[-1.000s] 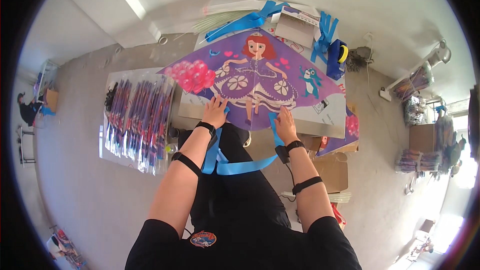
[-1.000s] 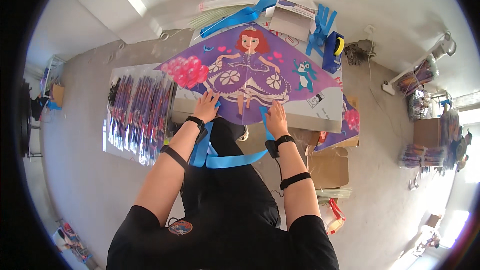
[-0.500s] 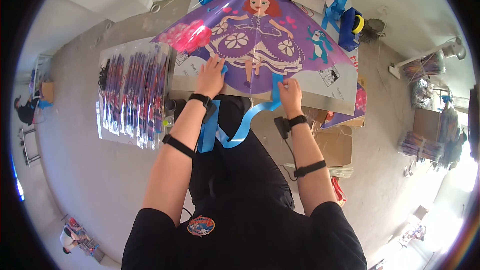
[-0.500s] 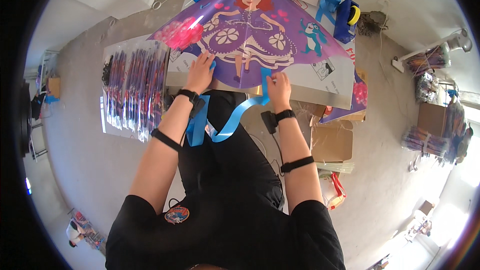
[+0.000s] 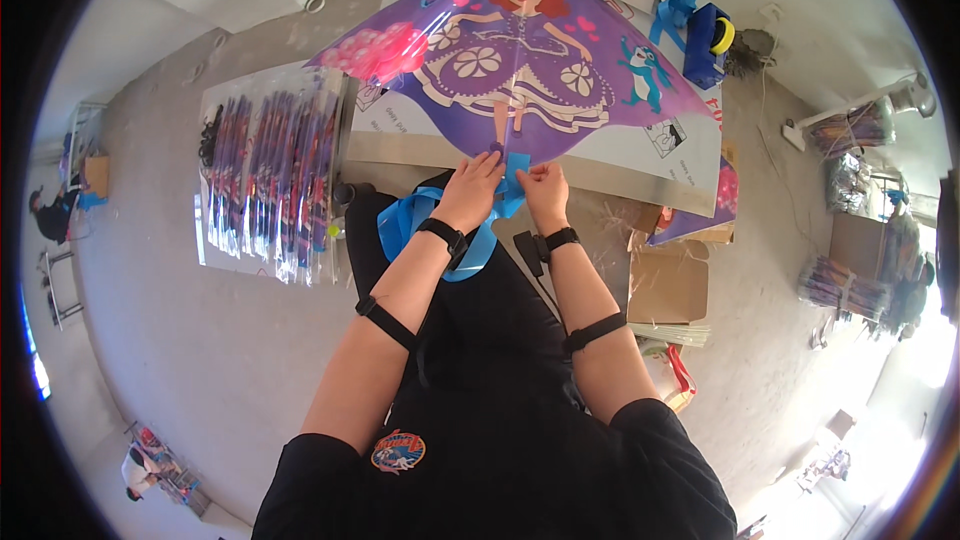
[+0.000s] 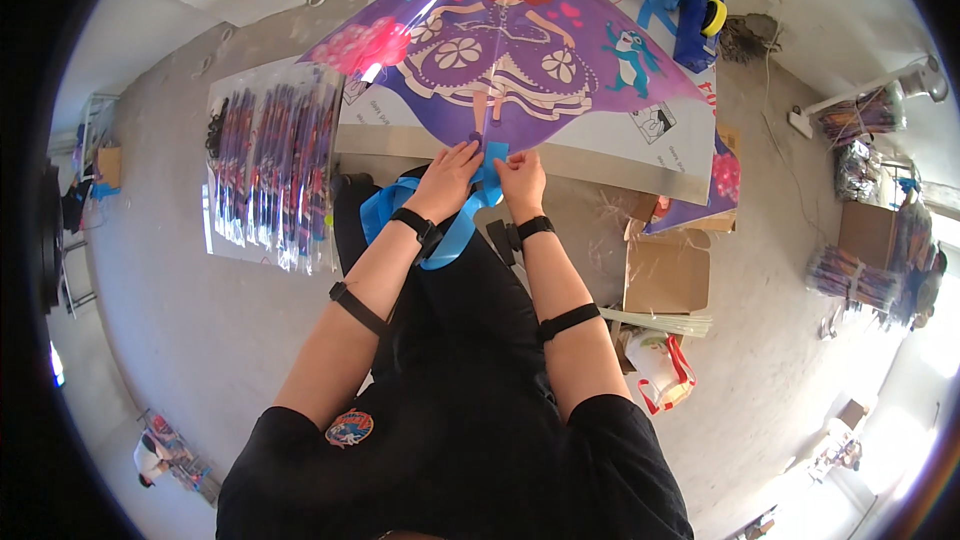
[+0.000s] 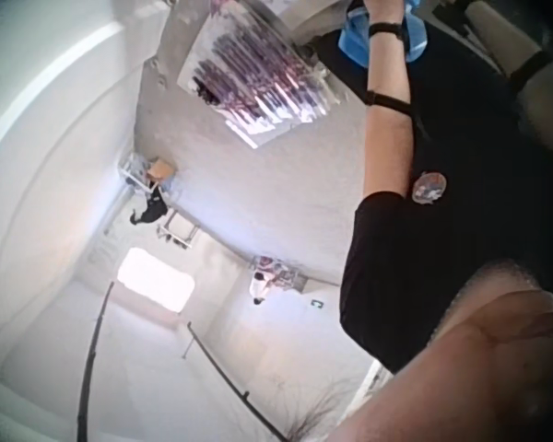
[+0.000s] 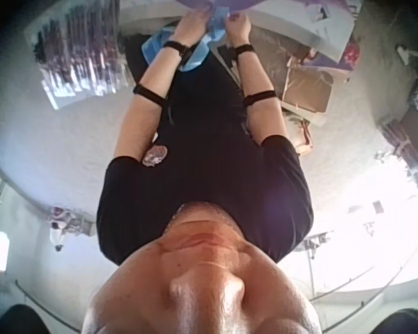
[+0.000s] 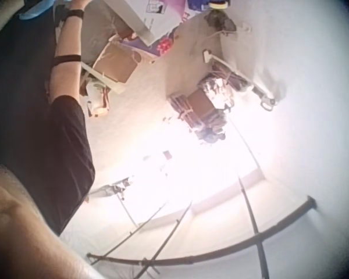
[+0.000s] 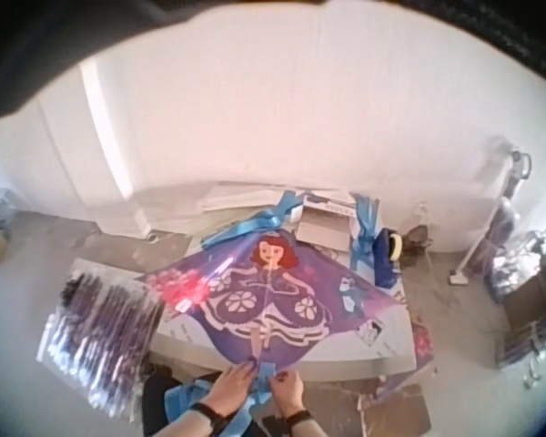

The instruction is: Attaching blue ribbons to a character kite and folding it for packaging.

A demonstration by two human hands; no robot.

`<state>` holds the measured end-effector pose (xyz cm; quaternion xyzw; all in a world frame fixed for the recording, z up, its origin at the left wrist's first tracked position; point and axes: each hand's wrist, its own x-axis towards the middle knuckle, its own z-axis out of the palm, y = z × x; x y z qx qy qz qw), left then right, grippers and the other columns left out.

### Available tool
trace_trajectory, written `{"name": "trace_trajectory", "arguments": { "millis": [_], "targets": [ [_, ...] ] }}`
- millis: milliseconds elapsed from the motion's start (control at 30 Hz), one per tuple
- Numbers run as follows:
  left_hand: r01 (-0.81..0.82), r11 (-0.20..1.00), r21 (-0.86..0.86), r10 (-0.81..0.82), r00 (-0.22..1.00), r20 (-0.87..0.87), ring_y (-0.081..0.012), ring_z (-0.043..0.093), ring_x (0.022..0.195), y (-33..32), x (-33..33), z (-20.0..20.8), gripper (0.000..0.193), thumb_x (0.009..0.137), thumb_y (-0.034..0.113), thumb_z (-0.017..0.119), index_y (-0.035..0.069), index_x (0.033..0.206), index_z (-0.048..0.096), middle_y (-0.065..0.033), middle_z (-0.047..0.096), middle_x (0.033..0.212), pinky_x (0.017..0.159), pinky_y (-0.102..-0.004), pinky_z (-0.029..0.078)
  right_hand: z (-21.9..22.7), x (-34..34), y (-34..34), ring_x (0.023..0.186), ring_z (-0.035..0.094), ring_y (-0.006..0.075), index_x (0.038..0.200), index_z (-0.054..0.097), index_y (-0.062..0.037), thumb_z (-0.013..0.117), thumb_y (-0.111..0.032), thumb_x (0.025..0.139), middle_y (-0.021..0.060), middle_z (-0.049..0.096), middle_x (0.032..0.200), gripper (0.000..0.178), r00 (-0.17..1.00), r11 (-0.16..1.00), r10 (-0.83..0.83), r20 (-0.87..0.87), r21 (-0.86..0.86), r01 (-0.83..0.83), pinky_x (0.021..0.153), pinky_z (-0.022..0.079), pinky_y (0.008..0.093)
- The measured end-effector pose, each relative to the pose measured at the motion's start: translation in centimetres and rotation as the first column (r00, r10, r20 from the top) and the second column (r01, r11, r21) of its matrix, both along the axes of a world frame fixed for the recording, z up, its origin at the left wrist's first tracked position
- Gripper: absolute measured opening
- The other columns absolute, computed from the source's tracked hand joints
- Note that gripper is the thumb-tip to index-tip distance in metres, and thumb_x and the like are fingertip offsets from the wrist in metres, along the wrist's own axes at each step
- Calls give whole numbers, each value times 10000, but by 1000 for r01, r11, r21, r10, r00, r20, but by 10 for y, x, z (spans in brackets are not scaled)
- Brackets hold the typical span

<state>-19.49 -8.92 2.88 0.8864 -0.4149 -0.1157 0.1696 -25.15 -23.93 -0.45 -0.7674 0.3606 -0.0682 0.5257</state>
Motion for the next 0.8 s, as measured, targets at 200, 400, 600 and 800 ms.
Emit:
{"name": "trace_trajectory", "arguments": {
  "millis": [200,400,600,800],
  "targets": [
    [-27,999,23,27,1000,12,-307,368,1296,-5,-2,2,440,865,95,437,99,1303,478,-141,412,1384,1067,-459,288,-7,0,1,642,617,220,806,551,-31,800,-167,645,83,610,683,326,1000,997,-8,-17,-74,6,601,493,327],
    [-23,997,68,17,996,85,-329,394,1246,-11,-4,8,496,823,105,532,167,1313,484,-152,424,1343,1035,-445,310,-3,3,1,670,625,270,802,551,-35,792,-163,635,104,617,703,320,999,994,-9,-54,-109,3,622,497,360],
    [-37,996,83,29,995,101,-318,391,1243,-14,-6,5,474,840,106,502,177,1309,494,-147,423,1335,1026,-429,313,0,4,-2,691,624,302,792,547,-36,792,-171,633,117,622,716,322,995,984,33,-94,-171,-49,636,493,377],
    [-60,996,68,51,992,119,-309,405,1226,-17,-7,-2,456,842,114,477,190,1290,516,-126,435,1318,986,-496,335,10,-1,-4,678,619,309,828,556,-45,746,-200,696,118,624,708,278,993,974,55,-106,-213,-77,635,492,381]
  ]
}}
